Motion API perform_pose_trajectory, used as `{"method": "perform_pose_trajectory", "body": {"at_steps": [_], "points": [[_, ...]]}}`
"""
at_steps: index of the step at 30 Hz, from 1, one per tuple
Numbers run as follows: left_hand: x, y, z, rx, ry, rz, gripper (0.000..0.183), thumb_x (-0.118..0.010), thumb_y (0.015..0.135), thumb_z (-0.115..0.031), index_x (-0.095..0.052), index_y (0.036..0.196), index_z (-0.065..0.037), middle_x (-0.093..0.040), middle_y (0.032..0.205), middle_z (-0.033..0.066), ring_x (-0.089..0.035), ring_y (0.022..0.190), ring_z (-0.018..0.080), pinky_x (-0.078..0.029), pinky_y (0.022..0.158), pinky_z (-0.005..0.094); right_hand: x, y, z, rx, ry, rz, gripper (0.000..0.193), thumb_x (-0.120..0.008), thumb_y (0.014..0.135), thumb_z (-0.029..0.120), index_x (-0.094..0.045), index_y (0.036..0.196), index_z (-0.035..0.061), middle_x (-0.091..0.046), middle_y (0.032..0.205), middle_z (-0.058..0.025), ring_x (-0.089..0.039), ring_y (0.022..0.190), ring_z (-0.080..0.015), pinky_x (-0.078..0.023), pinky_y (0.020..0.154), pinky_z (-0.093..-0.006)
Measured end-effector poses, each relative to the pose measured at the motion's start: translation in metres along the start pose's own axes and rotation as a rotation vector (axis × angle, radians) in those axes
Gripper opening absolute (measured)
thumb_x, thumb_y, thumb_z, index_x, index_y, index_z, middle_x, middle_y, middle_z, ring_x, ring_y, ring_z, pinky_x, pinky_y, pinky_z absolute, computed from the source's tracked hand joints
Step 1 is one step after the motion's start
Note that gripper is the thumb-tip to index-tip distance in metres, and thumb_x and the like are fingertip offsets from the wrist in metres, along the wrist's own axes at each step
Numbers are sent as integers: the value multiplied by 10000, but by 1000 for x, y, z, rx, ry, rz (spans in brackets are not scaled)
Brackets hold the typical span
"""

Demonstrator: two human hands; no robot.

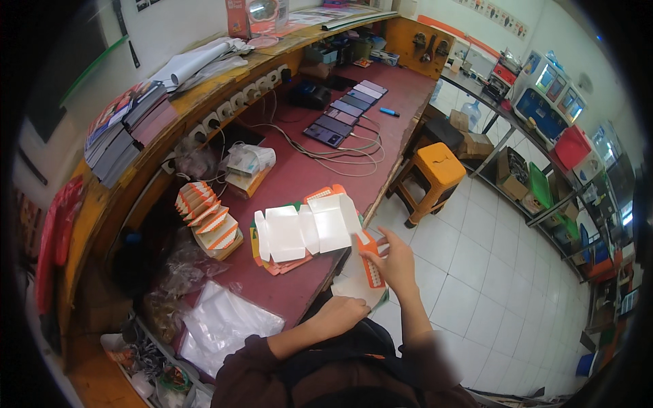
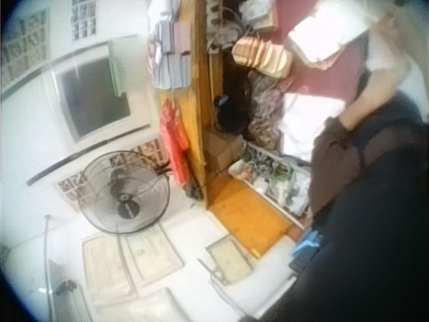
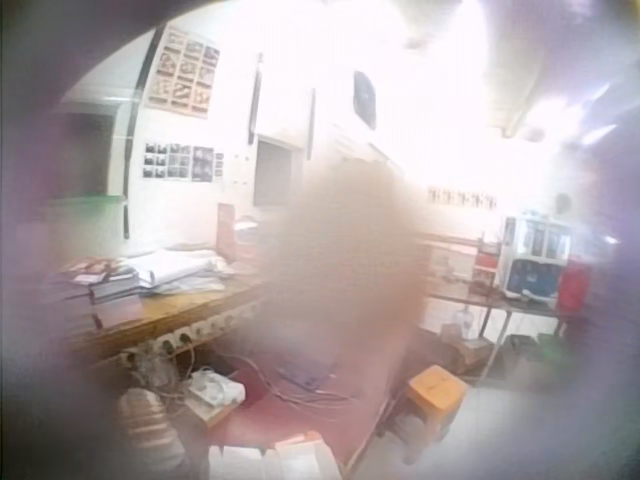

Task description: The person assembles small rectangular boxes by folding flat pieces and tucking flaps into place. They repeatedly pick up a flat piece, fold it into a box shape, and place the finished box on a growing stack on the counter.

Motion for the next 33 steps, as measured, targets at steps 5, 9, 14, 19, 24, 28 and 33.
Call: {"method": "perform_pose_trajectory", "body": {"at_steps": [5, 9, 14, 19, 24, 28, 33], "points": [[10, -25, 10, 61, 61, 126, 110, -545, 828, -140, -609, 799, -56, -601, 764, 97, -634, 729, 288, -503, 629, 403, -33, -5, -25, -142, -196, 334, 501, -747, 687, 422, -659, 1010, 49, -650, 896, -104, -639, 749, -271, -498, 682, -368], [15, -29, 9, 42, 29, 162, 114, -583, 810, -179, -619, 819, -71, -599, 790, 89, -632, 748, 278, -498, 626, 400, -61, -18, -16, 45, -43, 325, 405, -703, 731, 412, -681, 950, 73, -658, 815, -113, -639, 749, -290, -496, 659, -384], [77, -37, 38, -2, -172, -555, 203, -652, 808, -266, -670, 842, -67, -608, 849, 83, -615, 782, 226, -508, 638, 334, -56, -7, 0, 95, 241, 102, 206, -683, 783, 228, -635, 794, 27, -629, 695, -92, -634, 643, -241, -475, 579, -331], [105, -46, 71, 45, -513, -778, 167, -676, 817, -204, -648, 795, -41, -552, 697, 65, -554, 645, 165, -422, 563, 265, -39, -17, 32, 347, 507, 375, 179, -664, 798, 72, -540, 680, 20, -557, 605, -69, -602, 580, -135, -434, 518, -247], [79, -51, 71, 178, -648, -709, 431, -569, 906, -291, -559, 604, 17, -487, 544, 47, -477, 501, 135, -356, 509, 263, -29, -21, 60, 681, 447, 409, 223, -564, 867, 188, -525, 698, 47, -468, 605, -58, -509, 509, -249, -398, 475, -343], [55, -54, 78, 112, -1213, -622, 384, -472, 958, -322, -602, 843, 20, -595, 787, 38, -549, 724, 115, -428, 666, 262, -19, -19, 67, 615, 344, 369, 221, -524, 879, 203, -568, 730, 46, -500, 594, -50, -531, 515, -241, -419, 488, -324], [21, -72, 74, 261, -1410, -267, 392, -421, 980, -311, -506, 1193, 6, -564, 1104, 45, -513, 1044, 131, -410, 901, 303, -29, -4, 47, 86, 496, 350, 359, -484, 917, 297, -608, 779, -10, -589, 618, -39, -564, 535, -139, -448, 519, -279]]}}
Point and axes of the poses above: each hand's wrist, its own y-axis towards the middle knuckle, its own x-axis out of the back of the hand, z = x × y, the point moved 2 cm from there along y, towards the middle knuckle
